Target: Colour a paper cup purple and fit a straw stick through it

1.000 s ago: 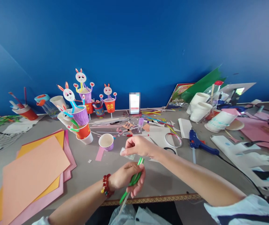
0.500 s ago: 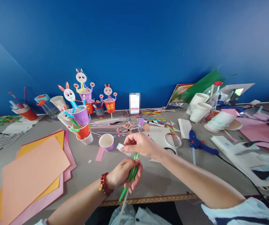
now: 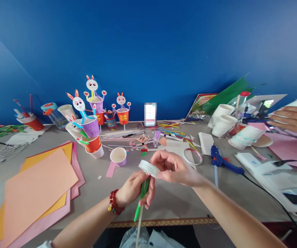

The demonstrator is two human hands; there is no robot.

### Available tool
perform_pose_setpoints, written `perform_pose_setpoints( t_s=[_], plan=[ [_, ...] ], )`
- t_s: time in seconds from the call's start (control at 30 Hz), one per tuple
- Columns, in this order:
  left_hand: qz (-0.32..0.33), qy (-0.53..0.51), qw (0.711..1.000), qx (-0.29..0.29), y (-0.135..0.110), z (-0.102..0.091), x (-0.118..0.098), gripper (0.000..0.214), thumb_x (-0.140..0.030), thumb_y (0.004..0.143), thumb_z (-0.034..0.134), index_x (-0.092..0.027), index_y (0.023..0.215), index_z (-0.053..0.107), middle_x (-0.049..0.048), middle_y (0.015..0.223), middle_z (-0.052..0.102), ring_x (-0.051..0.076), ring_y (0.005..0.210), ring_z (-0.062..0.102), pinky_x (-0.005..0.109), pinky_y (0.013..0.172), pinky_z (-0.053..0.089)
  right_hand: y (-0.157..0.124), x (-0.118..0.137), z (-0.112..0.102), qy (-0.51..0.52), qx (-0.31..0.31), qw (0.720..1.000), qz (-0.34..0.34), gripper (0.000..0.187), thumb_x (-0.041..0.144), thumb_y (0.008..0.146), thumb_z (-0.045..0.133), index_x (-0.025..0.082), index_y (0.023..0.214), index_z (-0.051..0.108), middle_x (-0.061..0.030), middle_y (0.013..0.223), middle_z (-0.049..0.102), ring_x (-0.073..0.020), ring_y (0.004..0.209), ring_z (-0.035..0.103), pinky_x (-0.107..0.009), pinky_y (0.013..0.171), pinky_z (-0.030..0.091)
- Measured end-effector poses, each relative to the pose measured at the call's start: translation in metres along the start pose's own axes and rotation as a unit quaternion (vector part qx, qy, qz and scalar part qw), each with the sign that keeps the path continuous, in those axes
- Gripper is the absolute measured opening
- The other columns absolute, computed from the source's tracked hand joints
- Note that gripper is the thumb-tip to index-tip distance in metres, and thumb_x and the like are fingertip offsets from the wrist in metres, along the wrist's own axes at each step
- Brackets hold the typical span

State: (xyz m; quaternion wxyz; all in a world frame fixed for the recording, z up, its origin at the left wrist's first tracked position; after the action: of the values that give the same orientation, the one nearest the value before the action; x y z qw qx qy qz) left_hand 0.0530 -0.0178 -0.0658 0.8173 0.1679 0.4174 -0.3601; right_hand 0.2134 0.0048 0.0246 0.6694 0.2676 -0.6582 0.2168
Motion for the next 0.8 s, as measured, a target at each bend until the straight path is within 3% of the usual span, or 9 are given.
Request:
perform_pose_setpoints(
  t_s=[0.1,0.2,0.3,0.4,0.5,0.63,0.8],
  plan=[
    [0.016,0.054,0.998,-0.034,-0.002,0.002,-0.004,0.041,-0.046,0.096,0.043,-0.013,0.076,0.056,0.0031,0.049,0.063,0.009,0.029,0.047,0.017,0.032,0.036,-0.01,-0.003,-0.001,-0.037,-0.014,0.999,-0.02,0.036,0.032,0.08,0.072,0.023,0.104,0.048,-0.0004,0.087,0.064,-0.0098,0.064,0.045,-0.022,0.059,0.038],
    [0.02,0.084,0.995,-0.048,-0.002,0.002,-0.005,0.042,-0.05,0.096,0.042,-0.014,0.079,0.054,0.002,0.049,0.062,0.009,0.03,0.049,0.016,0.031,0.034,-0.018,-0.003,0.0,-0.163,-0.036,0.985,-0.037,0.051,0.04,0.075,0.079,0.024,0.115,0.052,-0.0019,0.094,0.063,-0.0113,0.068,0.047,-0.022,0.059,0.038],
    [0.014,0.11,0.993,-0.045,-0.002,0.0,-0.005,0.041,-0.051,0.097,0.042,-0.015,0.08,0.052,0.002,0.052,0.064,0.009,0.032,0.051,0.015,0.032,0.035,-0.024,0.003,0.003,-0.297,-0.055,0.952,-0.059,0.038,0.045,0.081,0.074,0.024,0.109,0.061,-0.0005,0.088,0.063,-0.0109,0.066,0.047,-0.021,0.057,0.036],
    [0.018,0.108,0.994,-0.031,-0.002,-0.001,-0.006,0.04,-0.05,0.099,0.041,-0.015,0.08,0.051,0.0023,0.052,0.064,0.008,0.031,0.052,0.014,0.031,0.035,-0.031,0.008,0.003,-0.365,-0.069,0.926,-0.061,0.024,0.041,0.092,0.063,0.024,0.109,0.064,0.0017,0.076,0.063,-0.0097,0.059,0.046,-0.021,0.054,0.034],
    [0.038,0.078,0.996,-0.013,-0.002,-0.001,-0.006,0.038,-0.046,0.1,0.04,-0.015,0.082,0.051,0.0023,0.052,0.066,0.009,0.03,0.051,0.014,0.03,0.034,-0.036,0.008,0.0,-0.382,-0.085,0.917,-0.075,0.024,0.038,0.093,0.063,0.026,0.114,0.064,0.0033,0.071,0.063,-0.0092,0.055,0.047,-0.022,0.052,0.035],
    [0.045,0.043,0.998,0.018,-0.003,-0.001,-0.004,0.037,-0.04,0.102,0.036,-0.014,0.082,0.053,0.0043,0.055,0.069,0.009,0.031,0.053,0.014,0.03,0.036,-0.041,0.005,-0.005,-0.369,-0.097,0.917,-0.115,0.024,0.032,0.091,0.066,0.027,0.115,0.064,0.001,0.085,0.07,-0.0094,0.063,0.058,-0.021,0.061,0.045],
    [0.066,0.014,0.997,0.035,-0.005,-0.001,-0.004,0.038,-0.035,0.103,0.032,-0.013,0.082,0.054,0.0077,0.059,0.071,0.009,0.032,0.054,0.015,0.031,0.038,-0.042,0.002,-0.008,-0.361,-0.104,0.916,-0.138,0.024,0.028,0.09,0.068,0.026,0.114,0.064,0.0005,0.086,0.072,-0.0098,0.067,0.063,-0.02,0.066,0.048]
  ],
)
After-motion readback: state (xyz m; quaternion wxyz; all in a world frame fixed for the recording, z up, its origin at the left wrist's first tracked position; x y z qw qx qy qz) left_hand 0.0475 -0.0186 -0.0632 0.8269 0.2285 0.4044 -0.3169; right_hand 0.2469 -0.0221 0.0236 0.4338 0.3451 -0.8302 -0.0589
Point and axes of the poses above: each hand's wrist, its own y-axis towards the middle knuckle, its own z-axis out of the palm, x = y × z, the point moved 2 cm from there along y, towards the middle knuckle
